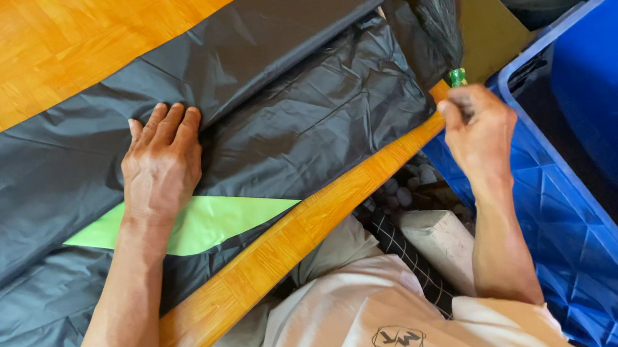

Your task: The person packs a small black pouch with a red zipper into a white crate. They then unfold a large black and green fabric item on a wooden table and use a feather duster to clean its surface.

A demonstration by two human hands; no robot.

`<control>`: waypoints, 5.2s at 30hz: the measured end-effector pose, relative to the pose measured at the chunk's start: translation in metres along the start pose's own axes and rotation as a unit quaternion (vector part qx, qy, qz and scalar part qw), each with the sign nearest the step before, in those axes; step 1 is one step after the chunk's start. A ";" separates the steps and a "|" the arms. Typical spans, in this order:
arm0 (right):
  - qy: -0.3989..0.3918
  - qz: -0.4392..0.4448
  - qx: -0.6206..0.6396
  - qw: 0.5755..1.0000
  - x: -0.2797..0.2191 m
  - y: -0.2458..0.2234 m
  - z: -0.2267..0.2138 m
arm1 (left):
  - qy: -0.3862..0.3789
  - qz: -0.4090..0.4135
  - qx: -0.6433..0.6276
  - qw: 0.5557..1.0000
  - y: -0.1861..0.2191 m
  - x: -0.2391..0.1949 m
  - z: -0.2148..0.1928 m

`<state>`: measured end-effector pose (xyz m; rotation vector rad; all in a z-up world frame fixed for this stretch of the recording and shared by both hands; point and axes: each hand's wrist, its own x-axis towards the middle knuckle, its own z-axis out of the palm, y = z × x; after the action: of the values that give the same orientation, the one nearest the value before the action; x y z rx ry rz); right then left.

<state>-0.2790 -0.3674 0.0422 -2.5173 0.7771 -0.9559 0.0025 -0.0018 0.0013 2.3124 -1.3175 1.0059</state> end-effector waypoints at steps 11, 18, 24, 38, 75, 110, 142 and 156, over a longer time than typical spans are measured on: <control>-0.022 0.007 0.020 1.000 -0.002 0.022 0.018 | -0.003 0.015 -0.004 1.000 0.000 0.002 -0.004; -0.048 0.045 0.032 0.997 0.002 0.031 0.018 | -0.006 0.005 -0.008 1.000 0.001 0.000 -0.005; -0.101 0.036 0.059 0.993 0.014 0.014 0.011 | 0.009 0.003 -0.007 1.000 0.001 0.001 -0.002; -0.087 0.039 0.009 0.995 0.012 0.040 0.023 | 0.003 0.010 -0.006 1.000 -0.001 -0.001 -0.001; -0.108 0.000 0.006 0.994 0.034 0.025 0.027 | 0.011 -0.007 -0.027 1.000 -0.001 -0.002 0.001; -0.216 -0.257 -0.072 0.939 0.122 -0.108 0.133 | -0.071 0.018 -0.057 0.996 0.000 0.007 -0.017; -0.377 -0.123 -0.155 0.905 0.097 -0.144 0.130 | -0.205 -0.093 -0.052 0.973 -0.074 -0.060 -0.122; -0.210 -0.085 -0.192 0.955 0.074 -0.099 0.054 | -0.207 -0.063 -0.043 0.975 -0.046 -0.056 -0.094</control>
<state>-0.1594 -0.3268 0.0883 -3.0139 0.6656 -0.3027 -0.0177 0.1111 0.0330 2.5891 -1.3018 0.4297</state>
